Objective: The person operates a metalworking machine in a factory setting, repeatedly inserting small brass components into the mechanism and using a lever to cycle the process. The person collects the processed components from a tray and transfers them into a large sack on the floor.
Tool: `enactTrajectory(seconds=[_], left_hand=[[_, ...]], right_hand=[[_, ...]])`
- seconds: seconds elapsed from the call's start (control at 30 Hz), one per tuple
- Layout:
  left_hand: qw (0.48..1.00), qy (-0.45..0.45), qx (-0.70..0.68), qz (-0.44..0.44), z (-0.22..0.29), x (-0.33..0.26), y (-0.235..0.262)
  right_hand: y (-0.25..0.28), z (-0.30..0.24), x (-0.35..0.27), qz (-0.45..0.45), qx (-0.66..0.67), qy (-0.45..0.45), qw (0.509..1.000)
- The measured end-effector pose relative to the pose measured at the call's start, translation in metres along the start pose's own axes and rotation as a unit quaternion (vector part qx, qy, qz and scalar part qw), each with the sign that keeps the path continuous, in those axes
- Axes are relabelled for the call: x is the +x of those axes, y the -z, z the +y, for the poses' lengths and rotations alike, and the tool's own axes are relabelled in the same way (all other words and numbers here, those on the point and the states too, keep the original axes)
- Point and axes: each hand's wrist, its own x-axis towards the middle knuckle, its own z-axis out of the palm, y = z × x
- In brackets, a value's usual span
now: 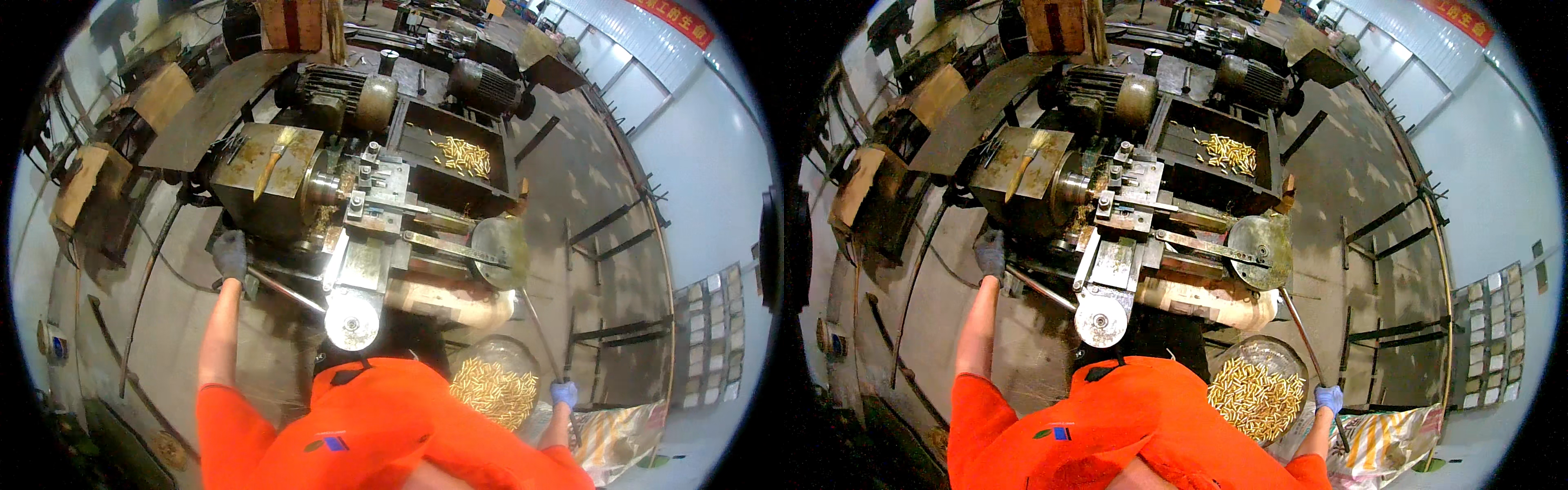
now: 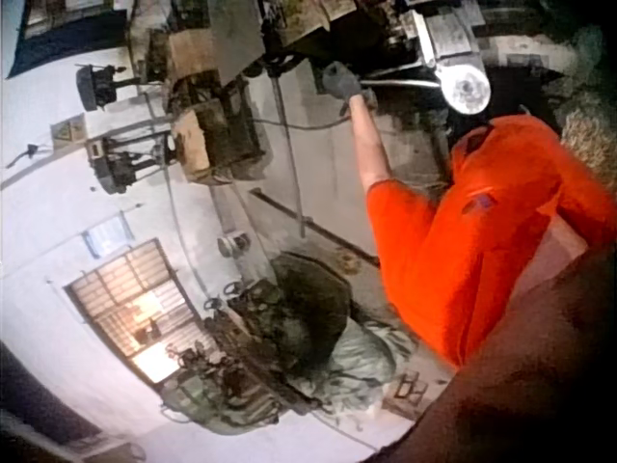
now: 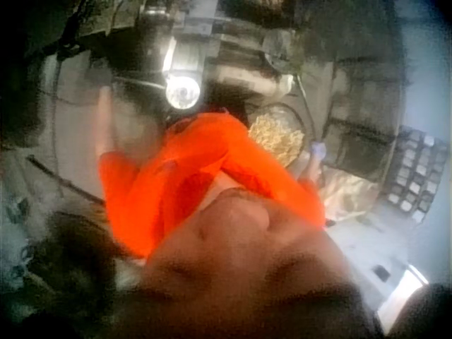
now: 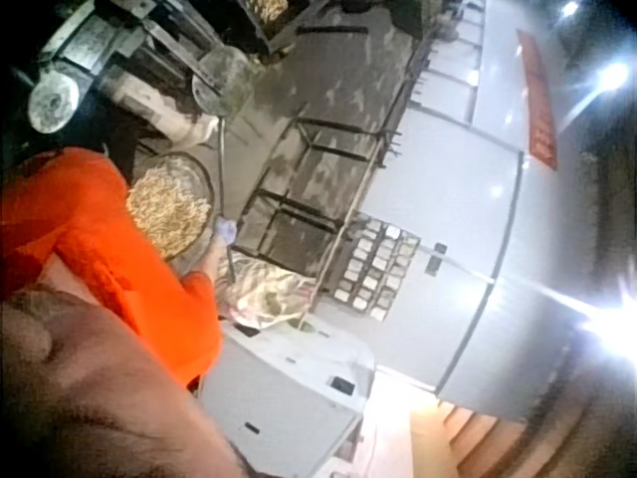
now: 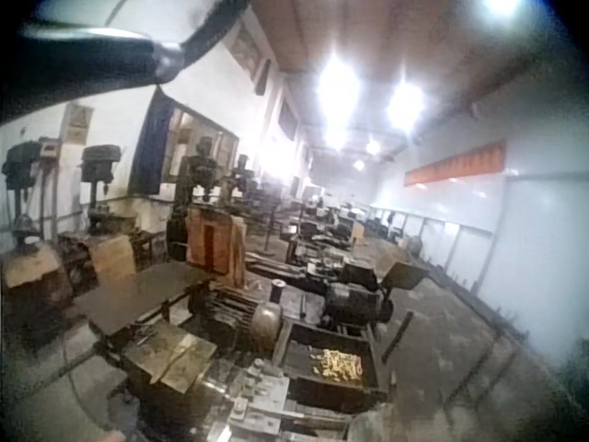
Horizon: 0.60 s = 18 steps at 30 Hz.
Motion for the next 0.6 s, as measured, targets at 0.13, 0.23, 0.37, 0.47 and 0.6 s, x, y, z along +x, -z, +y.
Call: enactTrajectory(seconds=[0.13, 0.23, 0.37, 0.47, 0.6], left_hand=[[1.000, -0.019, -0.011, -0.020, -0.012, 0.003, -0.006], [0.996, -0.049, 0.023, -0.065, -0.026, 0.008, -0.006], [0.976, 0.019, 0.092, -0.195, -0.025, 0.019, 0.002], [0.970, -0.060, 0.177, -0.155, -0.031, 0.023, 0.000], [0.972, -0.089, 0.163, -0.141, -0.088, 0.025, 0.003]], right_hand=[[0.004, -0.002, -0.007, 0.005, 0.048, -0.007, 0.999], [0.027, -0.050, -0.027, 0.023, 0.067, 0.023, 0.997], [0.010, -0.129, -0.005, 0.143, 0.078, 0.139, 0.977], [0.031, -0.173, 0.028, 0.135, 0.039, 0.159, 0.977], [0.035, -0.191, 0.122, 0.143, -0.081, 0.262, 0.951]])
